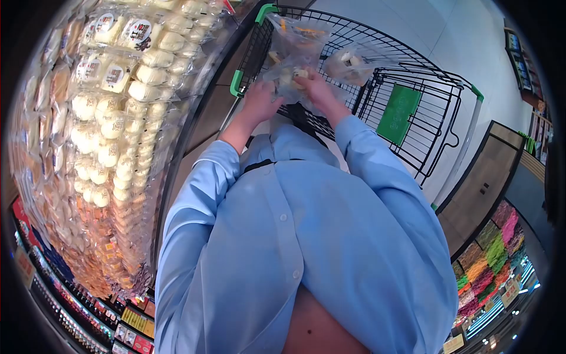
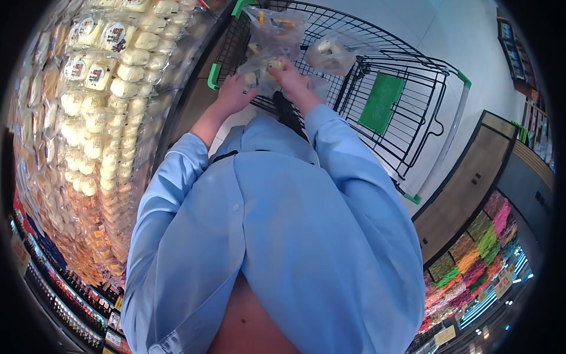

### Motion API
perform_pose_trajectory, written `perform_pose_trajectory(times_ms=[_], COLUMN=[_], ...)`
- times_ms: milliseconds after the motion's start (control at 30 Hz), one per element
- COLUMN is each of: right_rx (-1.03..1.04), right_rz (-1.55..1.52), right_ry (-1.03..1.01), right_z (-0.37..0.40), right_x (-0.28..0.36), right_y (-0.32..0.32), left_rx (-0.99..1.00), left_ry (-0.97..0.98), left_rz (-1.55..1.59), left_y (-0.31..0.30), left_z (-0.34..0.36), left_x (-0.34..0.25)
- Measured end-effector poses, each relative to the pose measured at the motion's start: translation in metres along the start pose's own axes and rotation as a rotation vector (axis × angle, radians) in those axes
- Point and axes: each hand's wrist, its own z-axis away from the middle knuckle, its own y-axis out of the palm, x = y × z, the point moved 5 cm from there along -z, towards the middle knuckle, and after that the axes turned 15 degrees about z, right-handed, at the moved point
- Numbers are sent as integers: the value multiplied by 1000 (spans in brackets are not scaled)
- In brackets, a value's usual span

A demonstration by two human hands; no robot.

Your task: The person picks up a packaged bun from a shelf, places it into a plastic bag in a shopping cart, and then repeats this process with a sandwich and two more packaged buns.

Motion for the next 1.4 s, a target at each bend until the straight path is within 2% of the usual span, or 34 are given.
perform_pose_trajectory(times_ms=[33, 100, 200, 300, 333, 500, 633, 733, 833, 933, 967, 1000, 1067, 1133, 1167, 1267, 1300, 1400], right_rx=[39, 90, 116, 130, 135, 95, 12, 52, 117, 108, 112, 117, 136, 198, 256, 294, 319, 401], right_rz=[91, 334, 623, 881, 968, 1061, 1126, 988, 893, 924, 920, 797, 550, 392, 318, 369, 338, 283], right_ry=[-34, 36, 54, 13, 0, 148, 103, 141, 194, 58, -19, -42, -77, -206, -285, -381, -386, -396], right_z=[-12, -35, -39, -23, -17, -20, -21, -26, -11, -10, -11, -10, 13, 18, 19, 44, 49, 51], right_x=[-8, -30, -46, -42, -38, -73, -77, -86, -61, -38, -22, 3, 77, 140, 168, 251, 267, 282], right_y=[5, 20, 38, 48, 47, 21, 4, -1, 5, 8, 12, 22, 58, 96, 113, 159, 170, 189], left_rx=[-57, -174, -262, -185, -228, -376, -222, -320, -305, -539, -647, -775, -1030, -1170, -1191, -1191, -1205, -1112], left_ry=[37, 112, 107, -22, -21, -14, 26, 128, 85, 50, 94, 204, 301, 258, 218, 146, 120, 31], left_rz=[11, 35, 103, 103, 92, 59, 78, 277, 508, 895, 948, 762, 666, 691, 691, 800, 726, 868], left_y=[4, 6, -2, -12, -16, -15, -15, -30, -80, -143, -164, -189, -227, -258, -269, -290, -294, -298], left_z=[-1, 2, 21, 30, 34, 46, 47, 54, 65, 89, 95, 100, 107, 101, 95, 75, 73, 64], left_x=[6, 18, 27, 41, 44, 60, 62, 52, 26, 2, -5, -7, -9, -1, 6, 14, 12, 16])
